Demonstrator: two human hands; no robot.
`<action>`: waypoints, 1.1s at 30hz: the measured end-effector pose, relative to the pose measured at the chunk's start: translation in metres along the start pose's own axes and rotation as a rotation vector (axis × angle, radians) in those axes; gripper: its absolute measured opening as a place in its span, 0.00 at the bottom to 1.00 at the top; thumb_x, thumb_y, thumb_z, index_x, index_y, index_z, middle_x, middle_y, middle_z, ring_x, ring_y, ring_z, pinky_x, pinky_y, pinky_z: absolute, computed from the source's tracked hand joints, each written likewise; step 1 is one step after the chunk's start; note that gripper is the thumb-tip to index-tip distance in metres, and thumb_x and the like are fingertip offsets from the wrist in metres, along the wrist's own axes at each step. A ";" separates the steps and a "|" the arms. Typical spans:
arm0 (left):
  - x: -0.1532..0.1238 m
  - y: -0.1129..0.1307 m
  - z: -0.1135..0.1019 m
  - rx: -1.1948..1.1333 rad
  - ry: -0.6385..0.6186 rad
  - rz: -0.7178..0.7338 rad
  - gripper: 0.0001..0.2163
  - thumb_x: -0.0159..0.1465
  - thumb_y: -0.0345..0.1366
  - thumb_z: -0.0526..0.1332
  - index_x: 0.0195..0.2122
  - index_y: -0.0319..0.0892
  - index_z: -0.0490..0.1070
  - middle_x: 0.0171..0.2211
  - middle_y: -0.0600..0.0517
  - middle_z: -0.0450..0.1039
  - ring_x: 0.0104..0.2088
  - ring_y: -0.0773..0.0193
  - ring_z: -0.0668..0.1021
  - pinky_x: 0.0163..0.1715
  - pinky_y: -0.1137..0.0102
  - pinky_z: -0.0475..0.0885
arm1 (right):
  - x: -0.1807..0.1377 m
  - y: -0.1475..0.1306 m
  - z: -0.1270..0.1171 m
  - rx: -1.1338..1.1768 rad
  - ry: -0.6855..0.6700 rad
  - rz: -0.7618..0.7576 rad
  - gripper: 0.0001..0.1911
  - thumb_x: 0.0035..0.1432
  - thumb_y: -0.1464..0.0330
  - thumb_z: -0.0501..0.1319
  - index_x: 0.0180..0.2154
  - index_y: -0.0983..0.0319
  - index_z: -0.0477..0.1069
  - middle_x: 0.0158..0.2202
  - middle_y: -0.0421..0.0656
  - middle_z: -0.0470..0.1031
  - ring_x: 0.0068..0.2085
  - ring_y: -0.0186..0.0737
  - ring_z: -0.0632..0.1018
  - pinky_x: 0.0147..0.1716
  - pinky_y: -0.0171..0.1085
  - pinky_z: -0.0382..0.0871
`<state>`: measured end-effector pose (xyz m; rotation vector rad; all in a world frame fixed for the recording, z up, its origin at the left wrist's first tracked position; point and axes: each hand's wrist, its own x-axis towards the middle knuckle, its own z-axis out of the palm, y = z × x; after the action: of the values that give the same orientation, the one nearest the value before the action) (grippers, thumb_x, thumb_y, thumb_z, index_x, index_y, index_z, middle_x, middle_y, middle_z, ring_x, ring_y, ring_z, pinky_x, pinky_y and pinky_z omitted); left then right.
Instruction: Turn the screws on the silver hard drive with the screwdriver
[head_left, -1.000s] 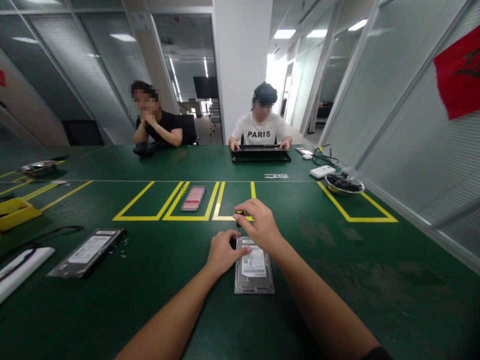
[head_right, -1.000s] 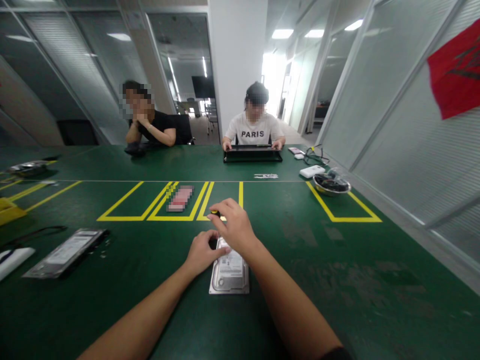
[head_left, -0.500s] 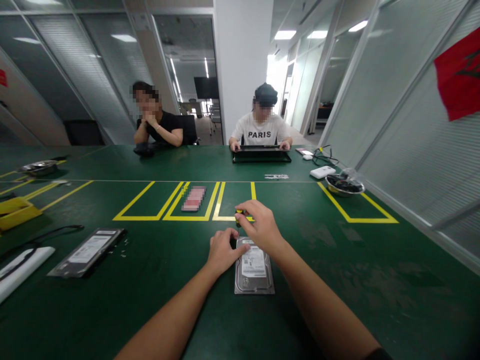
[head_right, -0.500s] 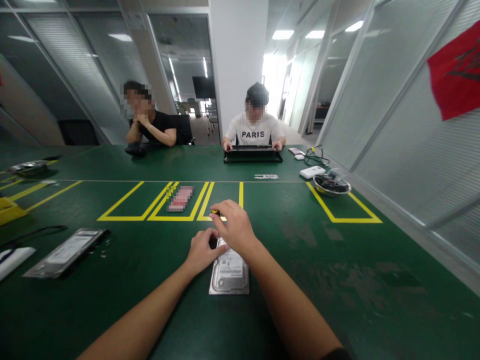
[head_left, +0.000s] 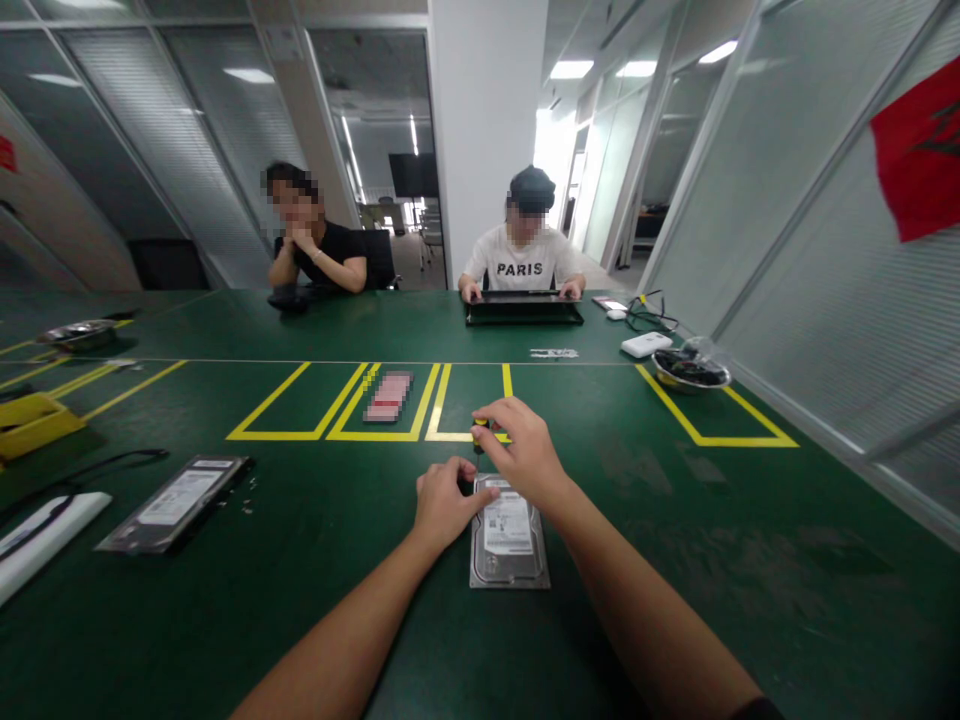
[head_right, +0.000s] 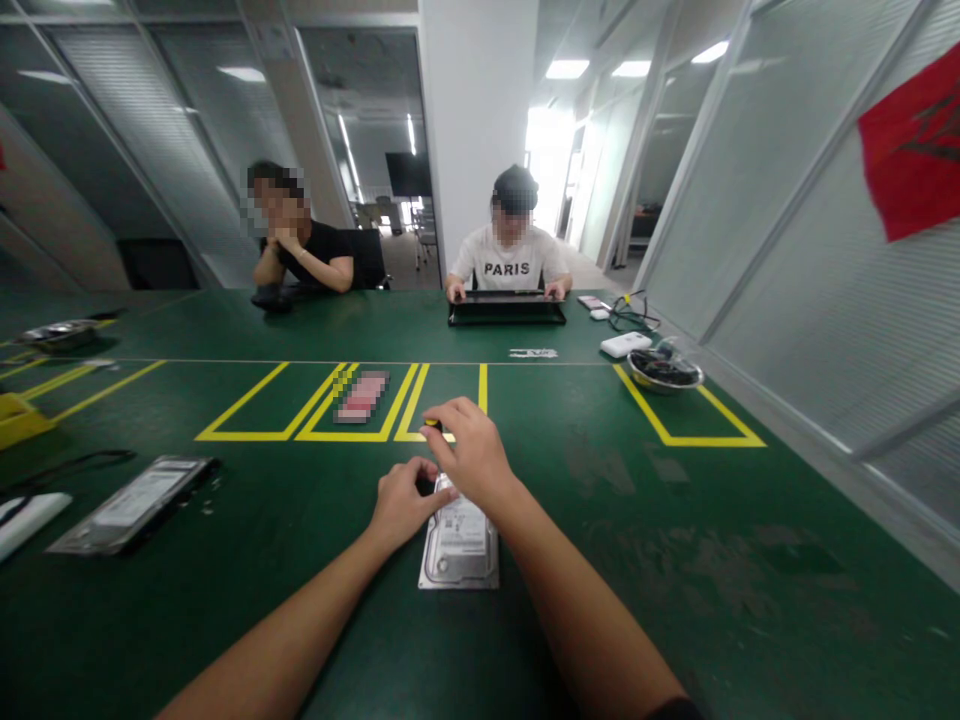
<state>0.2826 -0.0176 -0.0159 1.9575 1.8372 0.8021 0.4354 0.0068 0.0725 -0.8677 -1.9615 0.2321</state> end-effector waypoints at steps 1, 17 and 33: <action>0.000 0.000 0.000 0.000 0.004 -0.001 0.17 0.52 0.48 0.70 0.37 0.45 0.71 0.36 0.53 0.77 0.40 0.56 0.76 0.42 0.65 0.62 | 0.000 0.000 0.000 0.003 0.001 0.000 0.06 0.62 0.70 0.60 0.41 0.61 0.74 0.37 0.45 0.74 0.41 0.41 0.75 0.43 0.40 0.69; 0.000 0.000 0.000 0.005 0.008 -0.008 0.17 0.52 0.49 0.69 0.37 0.45 0.71 0.36 0.54 0.78 0.41 0.56 0.76 0.42 0.65 0.62 | 0.001 -0.003 -0.003 0.004 0.002 0.001 0.06 0.62 0.70 0.59 0.40 0.60 0.73 0.37 0.45 0.74 0.39 0.40 0.75 0.42 0.40 0.69; 0.001 0.002 0.000 0.000 -0.006 -0.015 0.15 0.53 0.47 0.69 0.37 0.46 0.71 0.36 0.54 0.78 0.41 0.56 0.76 0.42 0.65 0.62 | 0.000 -0.003 -0.002 0.012 -0.005 0.009 0.06 0.62 0.70 0.59 0.41 0.60 0.74 0.37 0.44 0.74 0.40 0.40 0.75 0.42 0.40 0.70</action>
<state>0.2838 -0.0172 -0.0144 1.9424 1.8458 0.7905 0.4353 0.0046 0.0753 -0.8692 -1.9595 0.2509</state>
